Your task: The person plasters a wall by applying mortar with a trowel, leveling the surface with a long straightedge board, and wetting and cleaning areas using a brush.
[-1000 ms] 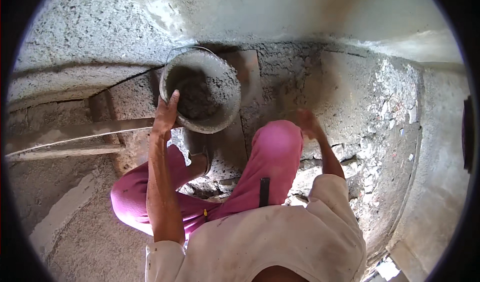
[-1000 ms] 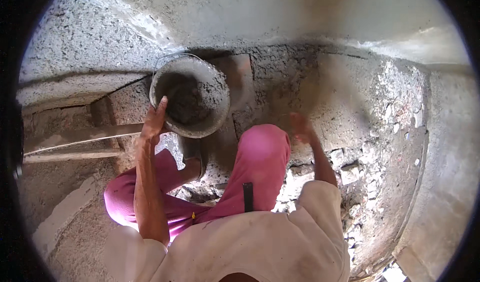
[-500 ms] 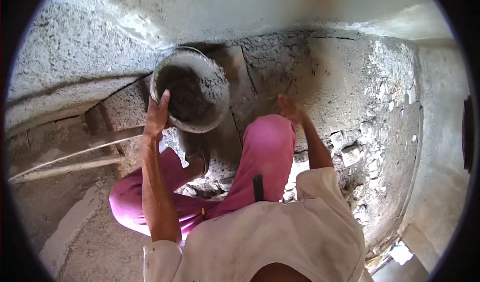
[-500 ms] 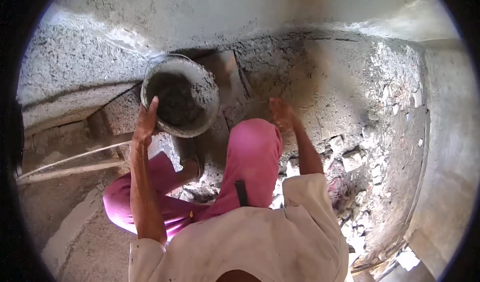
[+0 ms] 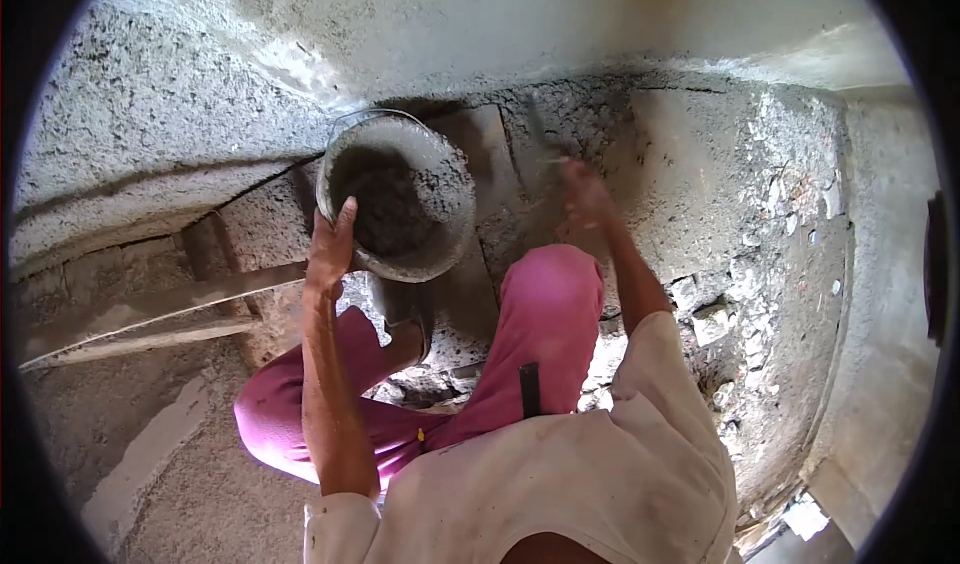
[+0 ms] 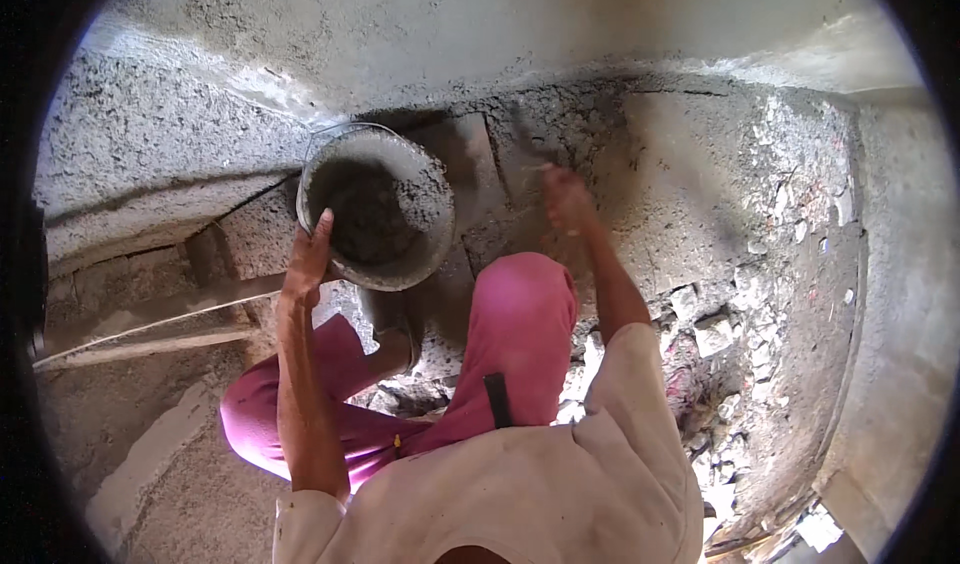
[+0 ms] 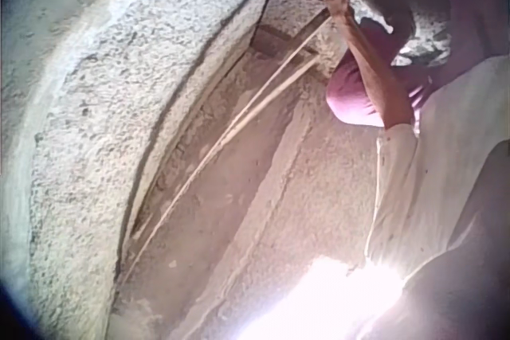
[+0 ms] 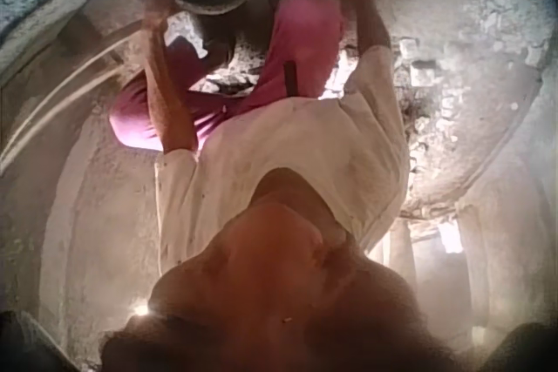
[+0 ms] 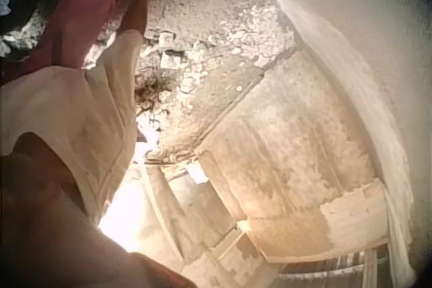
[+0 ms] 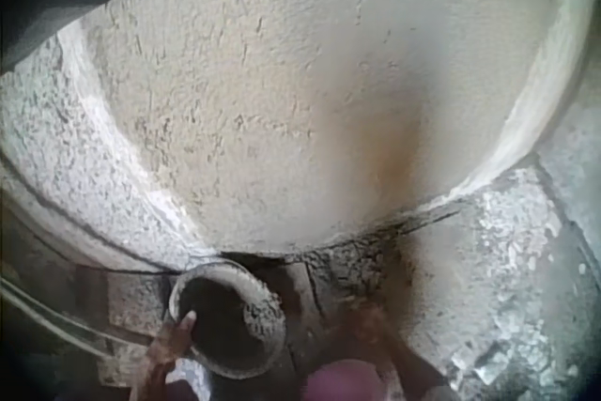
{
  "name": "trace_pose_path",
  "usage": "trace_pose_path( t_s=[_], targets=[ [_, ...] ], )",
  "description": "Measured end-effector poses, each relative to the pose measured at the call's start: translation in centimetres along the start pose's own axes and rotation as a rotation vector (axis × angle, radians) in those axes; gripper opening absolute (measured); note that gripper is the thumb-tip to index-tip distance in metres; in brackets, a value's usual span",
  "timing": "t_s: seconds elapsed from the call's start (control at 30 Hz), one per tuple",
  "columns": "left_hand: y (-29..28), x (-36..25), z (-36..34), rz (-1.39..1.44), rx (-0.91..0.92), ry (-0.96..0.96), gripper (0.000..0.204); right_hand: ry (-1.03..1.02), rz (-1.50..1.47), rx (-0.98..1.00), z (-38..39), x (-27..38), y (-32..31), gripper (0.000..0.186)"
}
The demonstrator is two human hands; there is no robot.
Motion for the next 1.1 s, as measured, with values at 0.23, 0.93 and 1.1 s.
trace_pose_path(
  t_s=[0.23, 0.93, 1.1],
  targets=[
    [-0.6, -1.2, -0.9, 0.059, 0.031, -0.008, 0.058, -0.046, 0.253, 0.019, 8.8, 5.4, 4.2, 0.057],
    [0.9, -2.7, -1.2, -0.110, 0.071, 0.069, 0.057, -0.055, 0.180, 0.104, 4.0, 4.5, 4.5, 0.056],
    [1.6, -4.1, -2.0, -0.113, 0.048, 0.114, 0.054, -0.281, 0.817, -0.368, 6.4, 3.0, -7.1, 0.047]
  ],
)
Point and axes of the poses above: each hand's wrist, its own z-axis away from the middle knuckle, its own y-axis out of the palm, x = y × z, the point moved 10 cm from there along -z, towards the middle knuckle, and after that the axes turned 14 degrees about x, right-handed, at the moved point
